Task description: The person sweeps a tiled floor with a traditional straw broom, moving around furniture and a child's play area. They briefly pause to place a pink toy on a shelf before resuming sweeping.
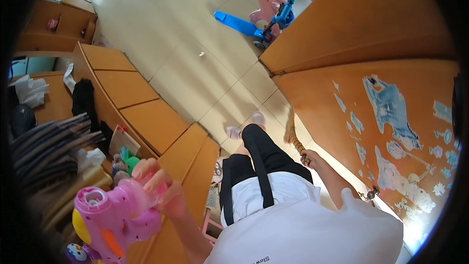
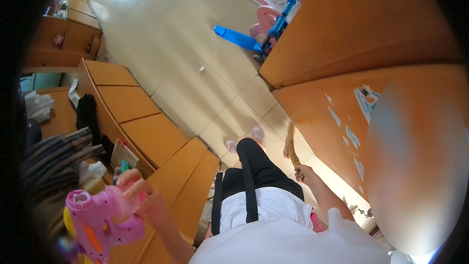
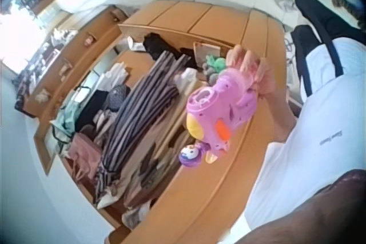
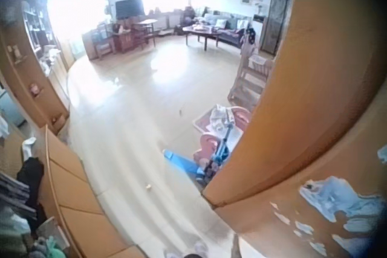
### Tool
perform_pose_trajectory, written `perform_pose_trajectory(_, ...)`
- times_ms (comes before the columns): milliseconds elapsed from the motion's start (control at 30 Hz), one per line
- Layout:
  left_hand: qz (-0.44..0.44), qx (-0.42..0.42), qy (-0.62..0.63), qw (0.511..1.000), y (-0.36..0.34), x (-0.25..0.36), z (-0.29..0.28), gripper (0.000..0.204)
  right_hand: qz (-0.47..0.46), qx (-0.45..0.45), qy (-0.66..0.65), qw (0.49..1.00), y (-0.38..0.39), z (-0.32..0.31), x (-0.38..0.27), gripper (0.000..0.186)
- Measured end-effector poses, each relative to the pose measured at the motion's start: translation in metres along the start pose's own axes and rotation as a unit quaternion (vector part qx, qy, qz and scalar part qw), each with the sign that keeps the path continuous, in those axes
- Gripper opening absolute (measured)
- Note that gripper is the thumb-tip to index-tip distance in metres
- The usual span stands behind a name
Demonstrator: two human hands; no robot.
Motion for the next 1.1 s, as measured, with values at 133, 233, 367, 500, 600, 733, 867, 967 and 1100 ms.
perform_pose_trajectory(133, 0.029, 0.043, -0.041, 0.998, -0.032, 0.034, -0.002, 0.026, 0.118, -0.011, -0.250, 0.961, -0.043, 0.077, -0.065, 0.016)
perform_pose_trajectory(233, 0.043, 0.065, -0.049, 0.996, -0.064, 0.050, -0.006, 0.027, 0.002, -0.157, -0.221, 0.962, -0.136, 0.193, -0.159, 0.019)
perform_pose_trajectory(367, 0.062, 0.091, -0.064, 0.992, -0.108, 0.066, -0.019, 0.026, -0.152, -0.198, -0.199, 0.947, -0.113, 0.433, -0.300, 0.012)
perform_pose_trajectory(500, 0.111, 0.097, -0.065, 0.987, -0.140, 0.081, -0.019, 0.026, -0.104, -0.150, -0.059, 0.981, -0.018, 0.582, -0.360, 0.020)
perform_pose_trajectory(600, 0.132, 0.102, -0.061, 0.984, -0.149, 0.084, -0.015, 0.025, -0.163, -0.217, 0.028, 0.962, -0.015, 0.606, -0.409, 0.018)
perform_pose_trajectory(733, 0.170, 0.121, -0.068, 0.976, -0.153, 0.088, -0.008, 0.025, -0.280, -0.225, 0.186, 0.914, 0.028, 0.567, -0.399, 0.030)
perform_pose_trajectory(867, 0.159, 0.042, -0.054, 0.985, -0.151, 0.084, 0.004, 0.025, -0.244, -0.228, 0.224, 0.916, 0.063, 0.501, -0.322, 0.057)
perform_pose_trajectory(967, 0.159, 0.022, -0.045, 0.986, -0.143, 0.085, 0.007, 0.023, -0.166, -0.208, 0.385, 0.883, 0.074, 0.458, -0.272, 0.047)
perform_pose_trajectory(1100, 0.208, 0.038, -0.028, 0.977, -0.137, 0.075, 0.007, 0.021, -0.093, -0.151, 0.503, 0.846, 0.049, 0.453, -0.234, 0.039)
Point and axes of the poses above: each hand's wrist, its own y-axis away from the middle knuckle, its own z-axis out of the palm, x = y × z, the point moved 8 cm from there along -y, towards the middle knuckle, and after that the axes turned 1 degree about -z, right-handed, at the moved point
